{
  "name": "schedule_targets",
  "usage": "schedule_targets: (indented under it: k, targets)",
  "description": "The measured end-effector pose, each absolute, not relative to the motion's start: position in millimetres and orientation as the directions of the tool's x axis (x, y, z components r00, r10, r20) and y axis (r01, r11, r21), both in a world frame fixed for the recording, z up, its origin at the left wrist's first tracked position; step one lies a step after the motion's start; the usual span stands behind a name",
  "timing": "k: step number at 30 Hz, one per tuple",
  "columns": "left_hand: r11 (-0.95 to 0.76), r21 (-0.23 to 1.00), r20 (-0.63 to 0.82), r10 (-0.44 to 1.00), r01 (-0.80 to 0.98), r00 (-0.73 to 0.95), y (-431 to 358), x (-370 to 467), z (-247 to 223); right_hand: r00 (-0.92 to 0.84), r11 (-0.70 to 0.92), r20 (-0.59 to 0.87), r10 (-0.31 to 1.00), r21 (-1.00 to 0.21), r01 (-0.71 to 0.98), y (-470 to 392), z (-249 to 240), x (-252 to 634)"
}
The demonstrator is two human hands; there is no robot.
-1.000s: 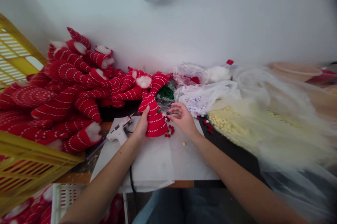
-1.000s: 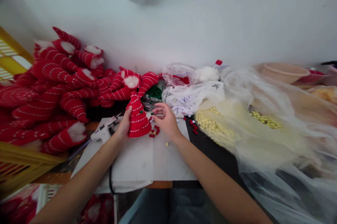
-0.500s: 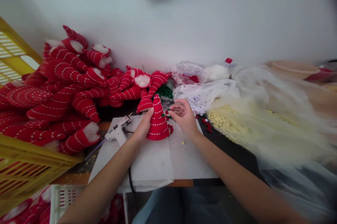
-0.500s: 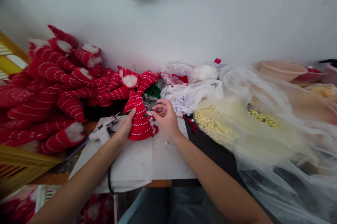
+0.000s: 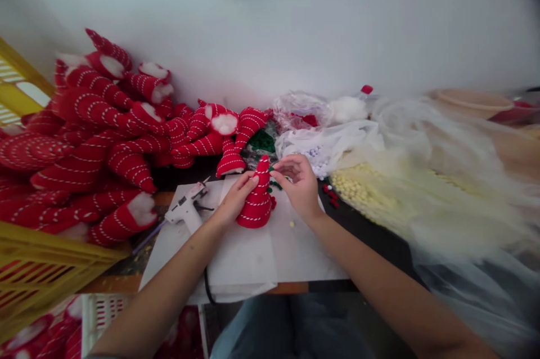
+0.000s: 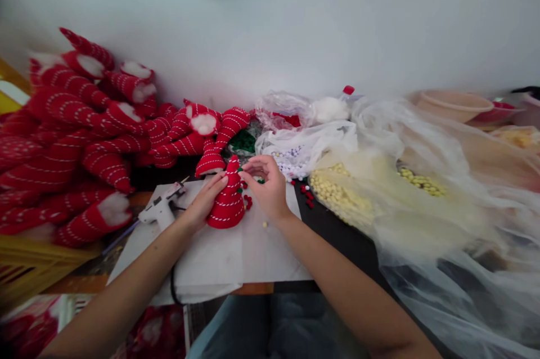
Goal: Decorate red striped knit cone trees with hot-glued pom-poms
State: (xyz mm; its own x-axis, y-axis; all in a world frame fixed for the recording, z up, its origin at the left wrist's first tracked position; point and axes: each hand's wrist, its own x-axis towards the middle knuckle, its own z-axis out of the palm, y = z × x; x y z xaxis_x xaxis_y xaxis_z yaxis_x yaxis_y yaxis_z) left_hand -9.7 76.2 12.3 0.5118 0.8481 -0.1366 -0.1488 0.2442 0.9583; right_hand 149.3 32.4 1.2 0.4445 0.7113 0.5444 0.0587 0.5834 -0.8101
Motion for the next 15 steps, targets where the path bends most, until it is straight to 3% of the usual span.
schedule_targets:
  k: [8,15]
  targets:
    - [0.226,0.965,-0.127,0.845,-0.131,0.520,76.8,-9.3,11.3,0.445,0.560,0.532,0.720,-0.825,0.080,31.7,0.2,149.2]
    - [0.142,0.984,-0.074,0.875,-0.106,0.479,77.8,-9.7,8.6,0.470,0.467,0.516,0.716,-0.855,0.227,28.4,2.9,151.9]
